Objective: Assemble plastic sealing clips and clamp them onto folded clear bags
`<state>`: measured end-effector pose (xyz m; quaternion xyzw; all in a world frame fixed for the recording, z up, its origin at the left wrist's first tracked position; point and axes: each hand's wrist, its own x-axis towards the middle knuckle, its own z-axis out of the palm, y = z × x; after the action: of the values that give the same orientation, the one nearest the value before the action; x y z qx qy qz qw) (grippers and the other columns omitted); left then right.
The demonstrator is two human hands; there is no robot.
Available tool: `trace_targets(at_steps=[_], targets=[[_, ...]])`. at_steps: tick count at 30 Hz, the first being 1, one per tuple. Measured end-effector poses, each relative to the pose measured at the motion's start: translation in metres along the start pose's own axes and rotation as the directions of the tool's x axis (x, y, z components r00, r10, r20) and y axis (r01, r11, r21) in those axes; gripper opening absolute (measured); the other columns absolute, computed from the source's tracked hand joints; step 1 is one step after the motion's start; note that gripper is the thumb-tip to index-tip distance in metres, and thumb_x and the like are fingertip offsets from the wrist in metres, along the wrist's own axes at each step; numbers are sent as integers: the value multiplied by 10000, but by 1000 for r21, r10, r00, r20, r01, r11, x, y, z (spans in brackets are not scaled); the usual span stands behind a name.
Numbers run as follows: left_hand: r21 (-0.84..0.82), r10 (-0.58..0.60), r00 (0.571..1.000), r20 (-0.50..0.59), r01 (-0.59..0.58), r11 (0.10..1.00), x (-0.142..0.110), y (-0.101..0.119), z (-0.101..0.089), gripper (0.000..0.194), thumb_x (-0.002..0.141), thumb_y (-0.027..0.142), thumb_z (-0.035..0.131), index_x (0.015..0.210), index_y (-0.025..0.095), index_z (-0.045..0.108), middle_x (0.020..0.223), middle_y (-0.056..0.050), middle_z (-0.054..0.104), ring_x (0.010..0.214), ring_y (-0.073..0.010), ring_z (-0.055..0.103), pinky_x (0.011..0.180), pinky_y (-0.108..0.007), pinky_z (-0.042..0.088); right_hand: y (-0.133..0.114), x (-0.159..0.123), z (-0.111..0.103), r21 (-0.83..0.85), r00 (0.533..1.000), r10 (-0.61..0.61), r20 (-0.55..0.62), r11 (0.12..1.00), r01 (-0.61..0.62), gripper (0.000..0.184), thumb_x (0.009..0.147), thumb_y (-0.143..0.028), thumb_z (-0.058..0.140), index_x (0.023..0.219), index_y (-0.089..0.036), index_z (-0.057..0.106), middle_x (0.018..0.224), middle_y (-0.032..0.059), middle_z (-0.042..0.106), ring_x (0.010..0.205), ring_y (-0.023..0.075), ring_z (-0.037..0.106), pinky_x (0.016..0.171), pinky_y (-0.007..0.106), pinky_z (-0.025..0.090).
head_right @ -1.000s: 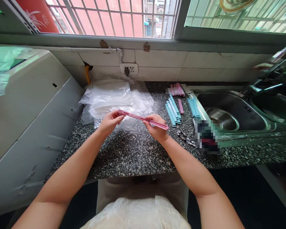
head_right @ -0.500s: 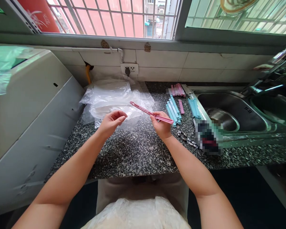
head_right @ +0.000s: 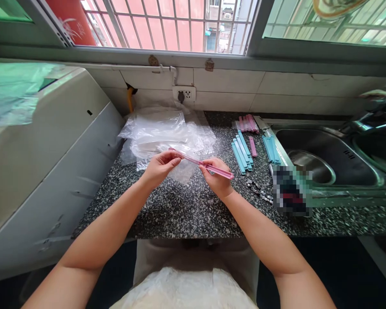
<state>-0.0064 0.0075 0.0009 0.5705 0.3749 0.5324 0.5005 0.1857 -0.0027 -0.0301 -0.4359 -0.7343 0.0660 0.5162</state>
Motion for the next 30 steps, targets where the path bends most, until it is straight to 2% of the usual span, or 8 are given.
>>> trace_targets(at_steps=[4, 11, 20, 30], targets=[[52, -5, 1000, -1, 5, 999, 0, -1, 0, 67, 684, 204, 671, 730, 156, 667, 669, -8, 602, 642, -105, 508, 603, -239, 404, 0, 0, 0, 7, 1000, -9, -5, 1000, 9, 75, 801, -277, 612, 783, -204, 605, 733, 31, 660, 686, 172, 624, 648, 320, 508], [28, 2, 1000, -24, -1, 1000, 0, -5, 5, 111, 665, 180, 693, 713, 156, 596, 562, 42, 468, 542, -78, 413, 520, -216, 327, -1, 0, -1, 22, 1000, 19, -5, 1000, -19, 69, 798, -277, 611, 777, -211, 604, 737, 26, 661, 696, 175, 629, 663, 328, 511], [-43, -106, 983, -148, 101, 994, -1, -6, 10, 285, 587, 318, 750, 576, 153, 518, 529, 54, 460, 502, -58, 378, 503, -213, 295, -3, 1, -2, -10, 1000, 26, -18, 1000, -26, 78, 801, -289, 607, 776, -215, 598, 734, 25, 659, 691, 173, 630, 644, 323, 517], [-135, -239, 959, -152, 219, 966, 1, -13, 10, 354, 500, 402, 784, 559, 144, 548, 462, 68, 437, 435, -41, 322, 451, -219, 218, -1, 0, -1, 4, 1000, 7, -14, 1000, -7, 66, 797, -270, 619, 789, -206, 607, 746, 32, 669, 706, 171, 636, 660, 318, 518]])
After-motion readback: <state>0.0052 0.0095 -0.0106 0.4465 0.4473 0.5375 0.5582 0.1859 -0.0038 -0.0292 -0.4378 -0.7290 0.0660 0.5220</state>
